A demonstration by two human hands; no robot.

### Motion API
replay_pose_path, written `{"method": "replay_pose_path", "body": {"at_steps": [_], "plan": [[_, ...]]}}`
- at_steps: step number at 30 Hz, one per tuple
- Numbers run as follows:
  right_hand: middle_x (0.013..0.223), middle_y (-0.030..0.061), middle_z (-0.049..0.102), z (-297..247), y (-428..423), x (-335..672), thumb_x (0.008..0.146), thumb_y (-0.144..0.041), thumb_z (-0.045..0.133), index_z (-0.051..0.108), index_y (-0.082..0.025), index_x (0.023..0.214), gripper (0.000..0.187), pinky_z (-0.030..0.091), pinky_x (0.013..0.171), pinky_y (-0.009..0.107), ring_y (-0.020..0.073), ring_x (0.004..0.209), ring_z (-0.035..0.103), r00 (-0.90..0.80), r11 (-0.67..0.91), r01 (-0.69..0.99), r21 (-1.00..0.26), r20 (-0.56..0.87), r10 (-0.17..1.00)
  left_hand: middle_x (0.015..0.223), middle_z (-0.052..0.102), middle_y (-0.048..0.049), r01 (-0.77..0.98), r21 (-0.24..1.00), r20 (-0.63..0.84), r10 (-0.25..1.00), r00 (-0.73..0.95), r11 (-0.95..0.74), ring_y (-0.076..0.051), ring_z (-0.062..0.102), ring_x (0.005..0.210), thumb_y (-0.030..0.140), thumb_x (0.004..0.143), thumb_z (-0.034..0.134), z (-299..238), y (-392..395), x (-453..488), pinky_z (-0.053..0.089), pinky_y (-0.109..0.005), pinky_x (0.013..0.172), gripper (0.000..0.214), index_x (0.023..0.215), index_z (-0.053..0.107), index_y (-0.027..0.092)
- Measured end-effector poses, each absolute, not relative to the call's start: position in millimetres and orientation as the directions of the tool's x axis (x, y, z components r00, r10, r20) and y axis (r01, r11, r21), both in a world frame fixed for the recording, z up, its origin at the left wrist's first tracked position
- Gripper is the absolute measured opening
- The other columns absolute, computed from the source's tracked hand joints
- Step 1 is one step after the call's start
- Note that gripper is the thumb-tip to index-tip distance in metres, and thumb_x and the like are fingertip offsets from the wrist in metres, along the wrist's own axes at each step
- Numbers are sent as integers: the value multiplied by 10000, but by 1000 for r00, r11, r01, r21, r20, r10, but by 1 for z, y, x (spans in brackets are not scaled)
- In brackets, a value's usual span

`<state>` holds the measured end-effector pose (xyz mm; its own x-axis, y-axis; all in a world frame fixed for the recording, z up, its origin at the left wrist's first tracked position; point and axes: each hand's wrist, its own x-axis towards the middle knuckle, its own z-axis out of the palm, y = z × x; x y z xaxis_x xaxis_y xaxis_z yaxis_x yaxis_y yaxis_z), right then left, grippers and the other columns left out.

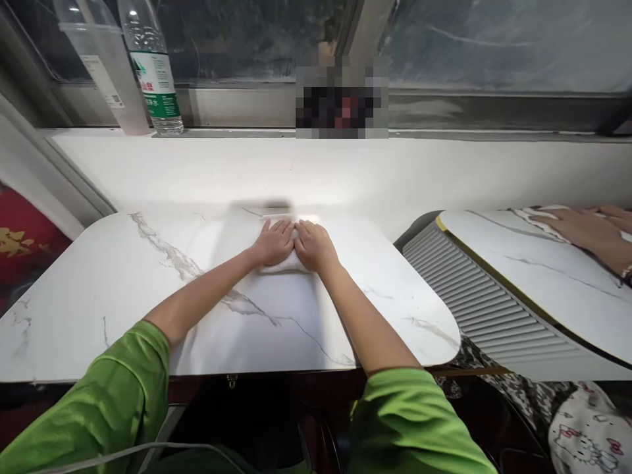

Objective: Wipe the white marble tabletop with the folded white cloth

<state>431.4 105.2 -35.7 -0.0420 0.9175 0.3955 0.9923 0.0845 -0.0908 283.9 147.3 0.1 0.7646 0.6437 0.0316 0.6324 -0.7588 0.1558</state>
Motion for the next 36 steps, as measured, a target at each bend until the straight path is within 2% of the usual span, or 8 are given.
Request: {"method": "replay_pose_path", "body": {"at_steps": [5, 7, 11, 15, 18, 23, 29, 36], "plan": [[1444, 203, 532, -34, 41, 375, 949, -236, 274, 512, -9, 1384, 545, 346, 1133, 489, 318, 1368, 463, -22, 44, 998, -53, 373, 928, 1621, 260, -141, 557, 149, 18, 566, 825, -817, -234, 197, 1516, 273, 1023, 222, 3, 101, 231, 107, -505, 1231, 555, 1534, 282, 67], [1442, 198, 536, -34, 15, 352, 953, -236, 272, 509, -19, 1392, 544, 342, 1138, 487, 312, 1368, 467, -24, 44, 998, -42, 382, 924, 1622, 254, -142, 548, 148, 9, 556, 831, -823, -233, 185, 1520, 285, 1026, 219, 4, 79, 209, 92, -498, 1236, 565, 1541, 263, 56], [1423, 189, 558, -36, -24, 319, 943, -246, 316, 497, -64, 1413, 536, 352, 1131, 509, 319, 1347, 491, -83, 105, 994, -29, 432, 898, 1616, 258, -162, 550, 130, 15, 556, 831, -825, -248, 177, 1521, 295, 1028, 243, 5, 40, 172, 72, -502, 1240, 578, 1538, 259, 23], [1420, 203, 556, -33, -31, 308, 929, -245, 329, 519, -46, 1387, 534, 362, 1133, 497, 326, 1350, 487, -140, 170, 985, -40, 403, 904, 1614, 266, -159, 578, 141, 19, 586, 810, -804, -249, 187, 1519, 284, 1021, 270, 6, 25, 156, 97, -495, 1241, 572, 1535, 276, 34], [1418, 211, 555, -28, -16, 313, 926, -222, 309, 537, -16, 1362, 534, 356, 1148, 477, 313, 1360, 479, -168, 209, 975, -79, 360, 918, 1621, 255, -142, 629, 179, 18, 642, 767, -756, -244, 173, 1522, 268, 1021, 246, 6, 32, 159, 93, -488, 1246, 561, 1533, 289, 44], [1435, 170, 552, -23, 38, 330, 928, -204, 304, 531, -63, 1376, 521, 346, 1155, 469, 287, 1370, 468, -171, 230, 964, -136, 348, 922, 1617, 274, -130, 711, 212, 61, 735, 675, -671, -268, 203, 1514, 273, 1013, 250, 3, 74, 180, 144, -497, 1240, 555, 1530, 314, 83], [1414, 173, 567, -21, 111, 343, 925, -185, 307, 548, -40, 1346, 506, 331, 1148, 413, 281, 1346, 479, -128, 178, 976, -128, 325, 937, 1618, 288, -112, 740, 177, 74, 759, 647, -649, -256, 225, 1507, 257, 1010, 253, 0, 143, 203, 128, -475, 1240, 556, 1532, 308, 74], [1367, 163, 605, -25, 171, 354, 922, -180, 300, 564, -76, 1315, 484, 348, 1116, 437, 278, 1302, 508, -44, 134, 965, -226, 364, 930, 1605, 327, -88, 735, 178, 103, 755, 647, -654, -222, 272, 1489, 250, 1013, 251, 2, 201, 216, 150, -432, 1236, 533, 1516, 346, 99]]}}
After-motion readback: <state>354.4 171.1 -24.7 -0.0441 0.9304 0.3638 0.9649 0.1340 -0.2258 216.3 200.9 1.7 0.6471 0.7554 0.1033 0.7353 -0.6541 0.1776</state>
